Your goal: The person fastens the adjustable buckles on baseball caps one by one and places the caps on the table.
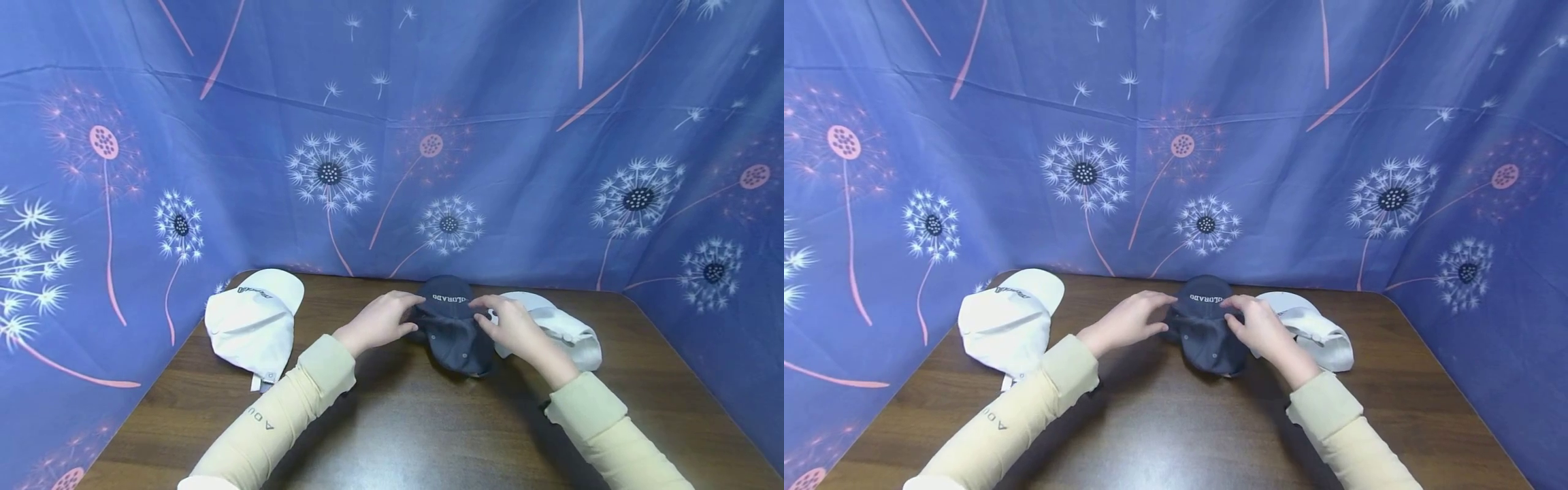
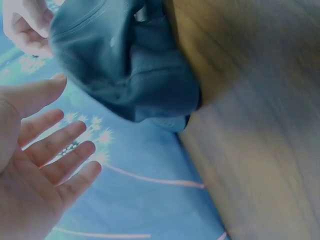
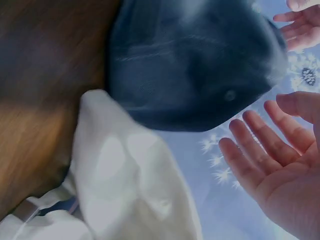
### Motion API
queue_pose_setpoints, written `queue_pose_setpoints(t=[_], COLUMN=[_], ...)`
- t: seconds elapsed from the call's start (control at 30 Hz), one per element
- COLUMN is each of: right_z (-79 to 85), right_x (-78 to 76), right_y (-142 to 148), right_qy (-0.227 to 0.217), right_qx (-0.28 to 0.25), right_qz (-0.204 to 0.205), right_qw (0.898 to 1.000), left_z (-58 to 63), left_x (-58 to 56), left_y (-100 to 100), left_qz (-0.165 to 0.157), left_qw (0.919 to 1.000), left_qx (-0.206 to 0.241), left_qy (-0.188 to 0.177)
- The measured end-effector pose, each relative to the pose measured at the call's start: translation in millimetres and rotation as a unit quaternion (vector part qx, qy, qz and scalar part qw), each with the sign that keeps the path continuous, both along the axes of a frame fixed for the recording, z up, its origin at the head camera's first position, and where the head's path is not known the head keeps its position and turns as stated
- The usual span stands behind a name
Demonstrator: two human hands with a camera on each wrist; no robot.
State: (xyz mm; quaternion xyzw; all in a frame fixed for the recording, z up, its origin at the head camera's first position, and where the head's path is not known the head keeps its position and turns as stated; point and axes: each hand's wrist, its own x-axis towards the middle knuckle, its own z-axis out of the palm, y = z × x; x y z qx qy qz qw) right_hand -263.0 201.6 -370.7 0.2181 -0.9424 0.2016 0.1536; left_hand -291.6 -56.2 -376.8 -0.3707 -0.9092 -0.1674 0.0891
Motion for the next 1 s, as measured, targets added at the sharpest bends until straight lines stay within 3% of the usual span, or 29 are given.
queue_pose_setpoints(t=[0.3,0.53,0.77,1.0], right_z=[7.7,9.5,5.1,-0.1], right_x=[14.3,22.2,26.5,26.8], right_y=[-16.3,-35.2,-58.1,-79.2], right_qy=[0.052,0.104,0.102,0.091], right_qx=[-0.027,-0.051,-0.069,-0.085], right_qz=[0.025,0.071,0.114,0.149], right_qw=[0.998,0.991,0.986,0.981], left_z=[14.6,18.7,13.3,9.7], left_x=[14.2,24.4,26.9,29.5], left_y=[-35.6,-69.2,-101.4,-133.9], left_qz=[0.008,0.046,0.08,0.112], left_qw=[0.9988,0.997,0.9919,0.9882], left_qx=[0.011,0.013,0.04,0.06], left_qy=[0.047,0.061,0.091,0.085])
